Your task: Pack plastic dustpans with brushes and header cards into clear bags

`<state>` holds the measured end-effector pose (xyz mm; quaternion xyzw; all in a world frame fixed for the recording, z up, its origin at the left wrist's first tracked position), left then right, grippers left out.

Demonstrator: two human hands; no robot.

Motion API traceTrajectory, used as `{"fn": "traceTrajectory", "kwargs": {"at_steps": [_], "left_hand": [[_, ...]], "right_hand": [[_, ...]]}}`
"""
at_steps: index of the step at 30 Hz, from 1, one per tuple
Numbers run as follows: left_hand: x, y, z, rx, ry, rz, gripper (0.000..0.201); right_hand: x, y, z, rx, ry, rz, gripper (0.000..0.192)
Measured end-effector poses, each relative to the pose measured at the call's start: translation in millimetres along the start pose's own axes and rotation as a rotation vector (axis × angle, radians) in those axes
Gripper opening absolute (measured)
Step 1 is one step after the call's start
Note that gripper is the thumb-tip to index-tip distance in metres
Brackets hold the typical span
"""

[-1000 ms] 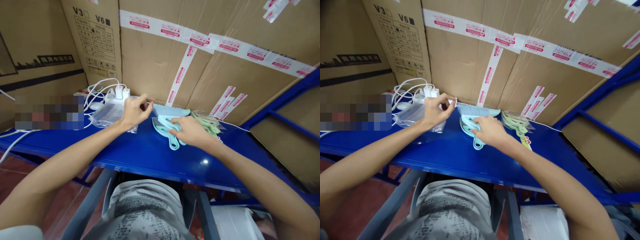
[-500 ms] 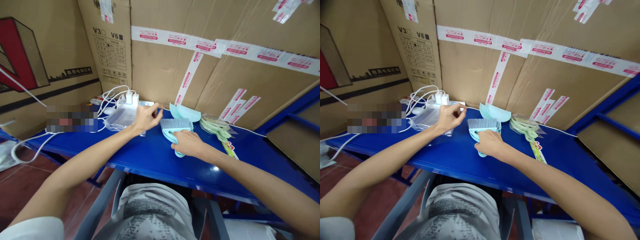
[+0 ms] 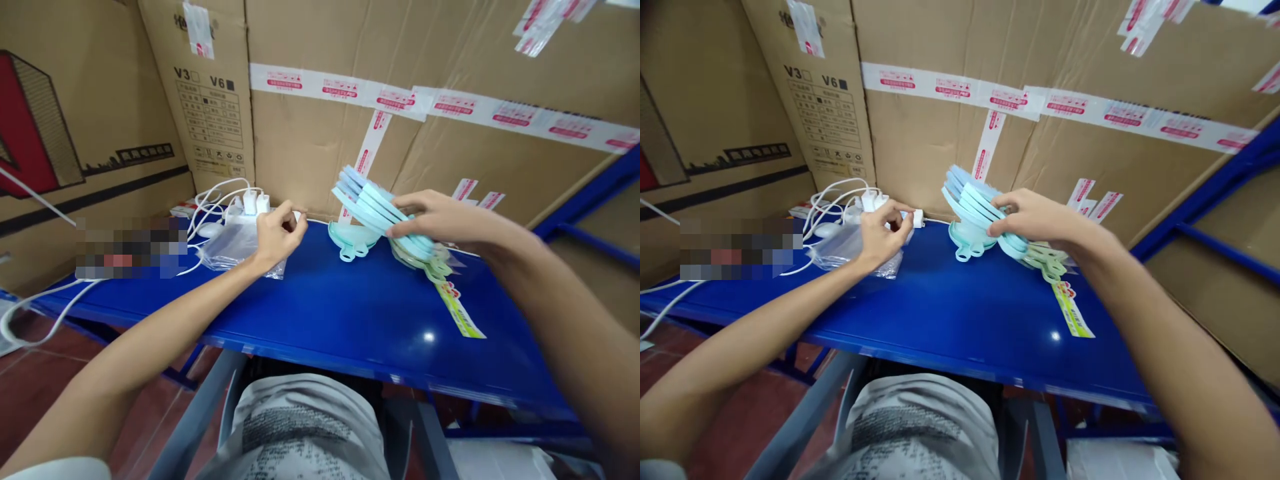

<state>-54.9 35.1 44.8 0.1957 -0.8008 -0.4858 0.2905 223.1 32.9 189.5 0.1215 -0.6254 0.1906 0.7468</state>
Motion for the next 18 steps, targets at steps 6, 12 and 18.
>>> {"fn": "traceTrajectory", "kwargs": {"at_steps": [6,12,18], "left_hand": [[-21.0,-15,-3,-0.039,0.012,0.277,0.016],[-29.9,-27,-8,-0.09,0.067,0.519,0.019],[-42.9,-22,-38,-0.222,0.193,0.724,0.024]], "right_hand": [[-48,86,-21,-0.181,0.135,0.122,0.022],[-82,126,-27,-0.172,0.124,0.117,0.027],[-57,106,-19,-0.126,0.162,-0.03,0.032]]}}
Point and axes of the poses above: each hand's wrist, its own y-axis towards the middle knuckle, its own x-axis out of the back of the hand, z = x × y, the point moved 2 cm from there along y, towards the middle knuckle, and after that the axes turned 9 degrees about z, right-handed, at the moved point
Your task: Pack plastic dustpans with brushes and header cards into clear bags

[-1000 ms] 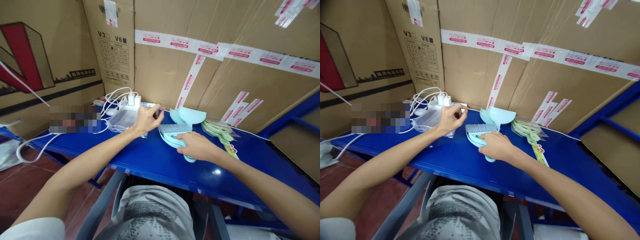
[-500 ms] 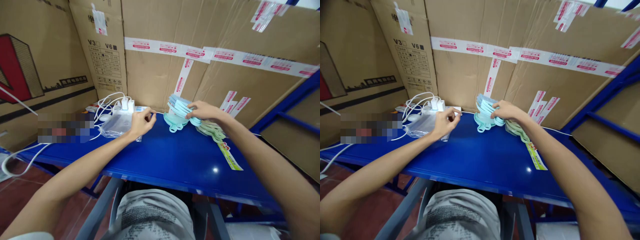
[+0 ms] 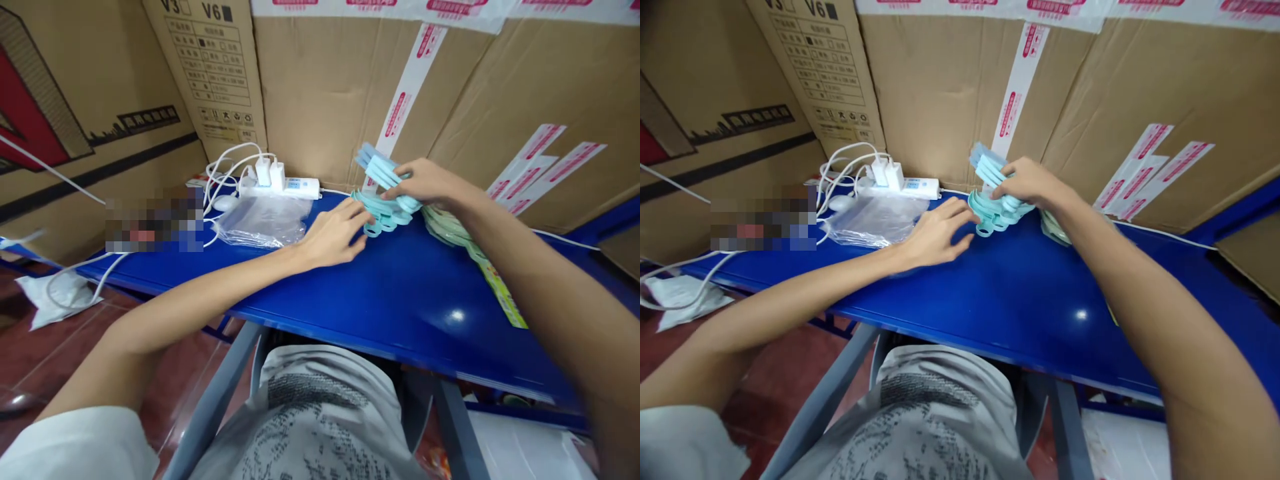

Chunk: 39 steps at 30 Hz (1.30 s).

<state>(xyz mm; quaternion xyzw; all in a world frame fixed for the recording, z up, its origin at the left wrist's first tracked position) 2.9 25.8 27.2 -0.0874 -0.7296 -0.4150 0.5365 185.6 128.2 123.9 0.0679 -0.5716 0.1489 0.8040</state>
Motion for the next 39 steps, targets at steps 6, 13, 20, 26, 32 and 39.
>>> {"fn": "traceTrajectory", "kwargs": {"at_steps": [6,13,20,26,32,39], "left_hand": [[-27.9,57,-28,0.038,0.17,0.25,0.046],[-23.9,55,-23,0.162,0.211,0.319,0.035],[-22.5,43,0,0.27,0.095,0.418,0.031],[-34.9,40,0,0.295,0.061,0.401,0.023],[-8.0,2,-11,0.414,0.121,0.335,0.025],[-15.4,-9,-4,0.452,0.078,0.323,0.026]], "right_hand": [[47,-71,-14,-0.055,-0.126,-0.151,0.035],[41,-110,-59,0.048,-0.019,-0.15,0.026],[2,-93,-89,0.083,0.224,-0.201,0.045],[-19,-94,-96,0.009,0.039,-0.304,0.034],[-50,-92,-77,-0.058,-0.187,-0.144,0.036],[-73,-49,-55,-0.144,-0.326,0.072,0.038]]}}
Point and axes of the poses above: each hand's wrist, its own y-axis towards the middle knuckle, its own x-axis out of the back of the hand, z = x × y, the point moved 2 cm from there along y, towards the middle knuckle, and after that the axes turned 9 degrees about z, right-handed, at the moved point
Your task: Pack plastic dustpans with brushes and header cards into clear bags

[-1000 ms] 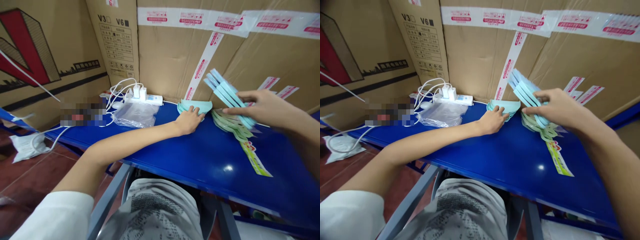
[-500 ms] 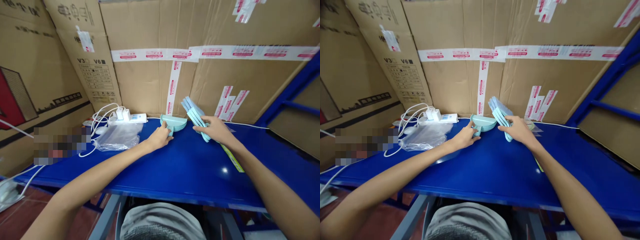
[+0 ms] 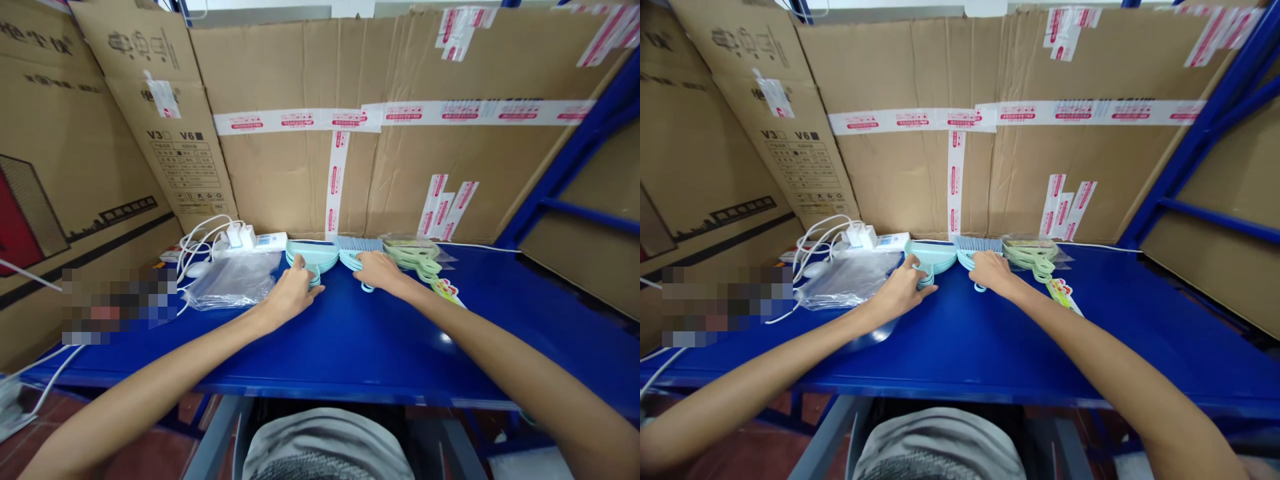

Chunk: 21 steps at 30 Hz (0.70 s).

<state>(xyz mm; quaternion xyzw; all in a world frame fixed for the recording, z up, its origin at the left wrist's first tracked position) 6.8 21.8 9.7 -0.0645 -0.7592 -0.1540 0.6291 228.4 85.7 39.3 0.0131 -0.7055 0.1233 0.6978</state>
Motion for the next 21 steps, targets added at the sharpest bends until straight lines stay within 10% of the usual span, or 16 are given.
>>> {"fn": "traceTrajectory", "kwargs": {"at_steps": [11,21], "left_hand": [[-5.0,16,-10,-0.116,0.076,-0.15,0.025],[-8.2,21,11,0.024,0.139,-0.085,0.038]], "right_hand": [[0,25,-37,-0.079,-0.075,0.074,0.053],[-1,37,-8,-0.017,-0.065,0.063,0.042]]}}
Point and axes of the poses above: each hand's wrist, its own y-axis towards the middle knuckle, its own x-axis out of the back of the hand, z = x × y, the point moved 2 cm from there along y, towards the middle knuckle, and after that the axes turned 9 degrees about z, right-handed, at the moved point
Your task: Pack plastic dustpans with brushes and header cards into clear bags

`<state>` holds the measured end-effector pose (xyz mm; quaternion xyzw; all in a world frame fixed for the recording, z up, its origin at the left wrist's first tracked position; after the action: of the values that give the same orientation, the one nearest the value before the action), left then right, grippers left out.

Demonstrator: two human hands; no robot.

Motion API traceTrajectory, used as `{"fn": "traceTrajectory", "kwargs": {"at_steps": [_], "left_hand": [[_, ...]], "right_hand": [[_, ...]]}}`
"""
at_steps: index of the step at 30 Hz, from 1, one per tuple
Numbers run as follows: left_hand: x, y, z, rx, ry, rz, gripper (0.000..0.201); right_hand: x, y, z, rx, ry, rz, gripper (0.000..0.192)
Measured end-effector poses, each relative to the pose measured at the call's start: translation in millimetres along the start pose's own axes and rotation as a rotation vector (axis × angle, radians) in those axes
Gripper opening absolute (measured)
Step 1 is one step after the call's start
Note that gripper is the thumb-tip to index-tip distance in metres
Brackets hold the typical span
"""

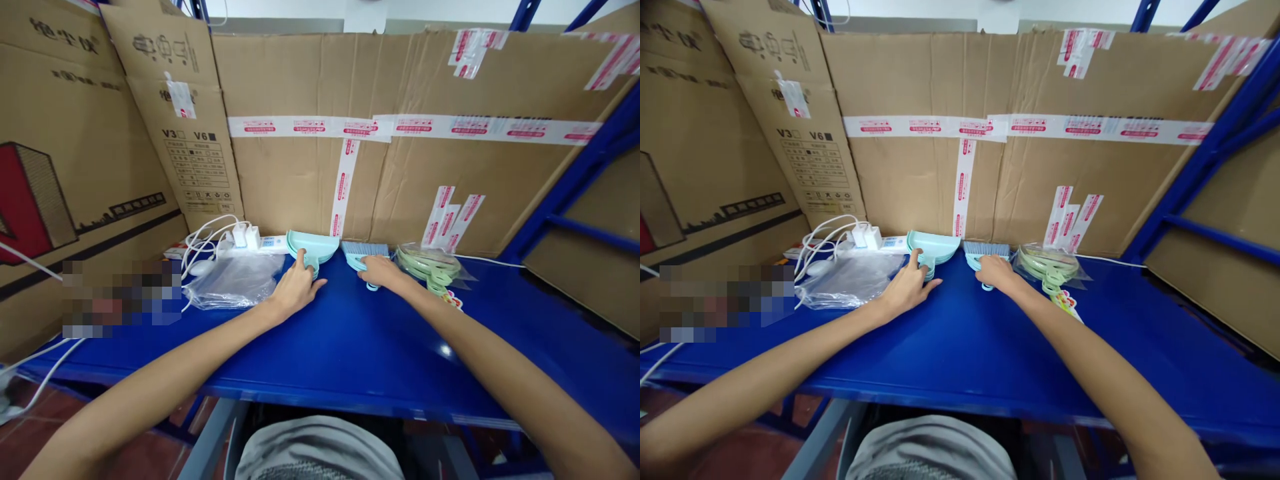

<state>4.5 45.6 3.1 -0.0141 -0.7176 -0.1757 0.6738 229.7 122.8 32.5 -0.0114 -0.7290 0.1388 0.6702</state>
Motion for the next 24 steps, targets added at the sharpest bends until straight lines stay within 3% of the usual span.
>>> {"fn": "traceTrajectory", "kwargs": {"at_steps": [9,19,24], "left_hand": [[-6.4,13,-3,-0.115,-0.155,-0.05,0.028],[-1.8,14,-1,-0.039,-0.024,-0.003,0.03],[-1.2,13,-4,-0.037,-0.019,-0.014,0.028]], "right_hand": [[6,6,2,-0.006,-0.004,-0.021,0.043],[11,11,5,-0.006,0.03,0.011,0.058],[13,9,4,-0.017,0.047,0.032,0.053]]}}
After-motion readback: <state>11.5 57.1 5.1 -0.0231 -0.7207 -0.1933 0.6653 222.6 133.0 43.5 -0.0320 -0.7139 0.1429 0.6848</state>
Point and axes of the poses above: each hand's wrist, its own y-axis towards the middle knuckle, its own x-axis out of the back of the hand, z = x × y, the point moved 2 cm from there along y, towards the middle knuckle, and after that the axes turned 9 degrees about z, right-handed, at the moved point
